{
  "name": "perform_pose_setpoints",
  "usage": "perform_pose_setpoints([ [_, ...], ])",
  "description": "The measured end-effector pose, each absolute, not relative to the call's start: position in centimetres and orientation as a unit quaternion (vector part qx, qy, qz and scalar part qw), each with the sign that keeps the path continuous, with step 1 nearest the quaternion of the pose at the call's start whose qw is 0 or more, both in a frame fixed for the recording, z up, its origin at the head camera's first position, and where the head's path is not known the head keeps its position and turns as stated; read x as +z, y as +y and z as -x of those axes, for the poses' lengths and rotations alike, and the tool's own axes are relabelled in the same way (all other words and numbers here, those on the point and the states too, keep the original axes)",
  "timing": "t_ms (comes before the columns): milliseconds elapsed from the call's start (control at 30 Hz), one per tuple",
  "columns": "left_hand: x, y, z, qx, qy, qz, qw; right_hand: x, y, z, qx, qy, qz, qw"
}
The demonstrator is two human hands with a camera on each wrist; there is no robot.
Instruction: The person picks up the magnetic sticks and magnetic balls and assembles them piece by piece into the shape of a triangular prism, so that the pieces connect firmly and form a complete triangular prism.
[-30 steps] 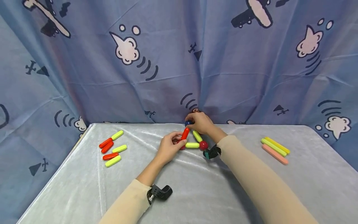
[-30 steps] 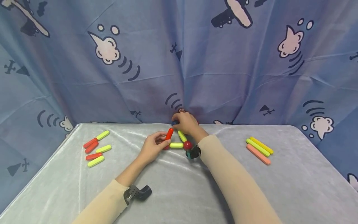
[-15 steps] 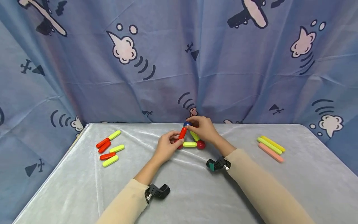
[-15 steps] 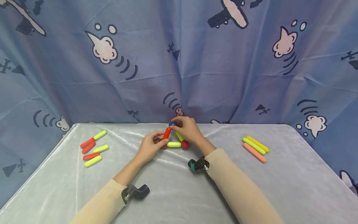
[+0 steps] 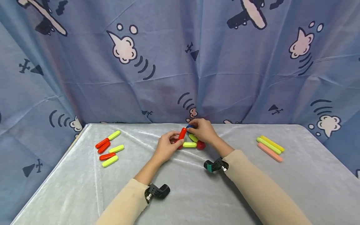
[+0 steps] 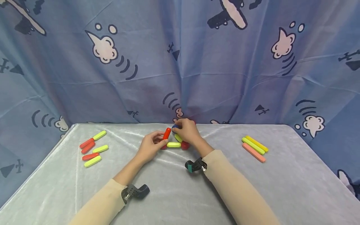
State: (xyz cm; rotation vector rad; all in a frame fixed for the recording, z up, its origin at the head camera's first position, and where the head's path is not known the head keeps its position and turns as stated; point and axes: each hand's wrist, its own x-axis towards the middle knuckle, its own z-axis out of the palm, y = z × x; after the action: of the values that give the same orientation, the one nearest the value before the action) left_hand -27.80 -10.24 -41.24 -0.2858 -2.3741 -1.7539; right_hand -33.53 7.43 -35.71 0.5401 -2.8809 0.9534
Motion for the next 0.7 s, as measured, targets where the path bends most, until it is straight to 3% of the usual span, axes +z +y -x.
perform_pose_setpoints([
  [467, -41.5, -10.4, 27.8, -0.603, -0.785, 0.107, 0.088, -35.9, 6.9, 34.3, 0.271, -0.942, -0.196, -0.011],
  [700, -41.4, -10.4, 27.7, -0.598, -0.792, 0.098, 0.079, -36.0, 8.3, 33.7, 0.376, -0.909, -0.180, 0.001],
])
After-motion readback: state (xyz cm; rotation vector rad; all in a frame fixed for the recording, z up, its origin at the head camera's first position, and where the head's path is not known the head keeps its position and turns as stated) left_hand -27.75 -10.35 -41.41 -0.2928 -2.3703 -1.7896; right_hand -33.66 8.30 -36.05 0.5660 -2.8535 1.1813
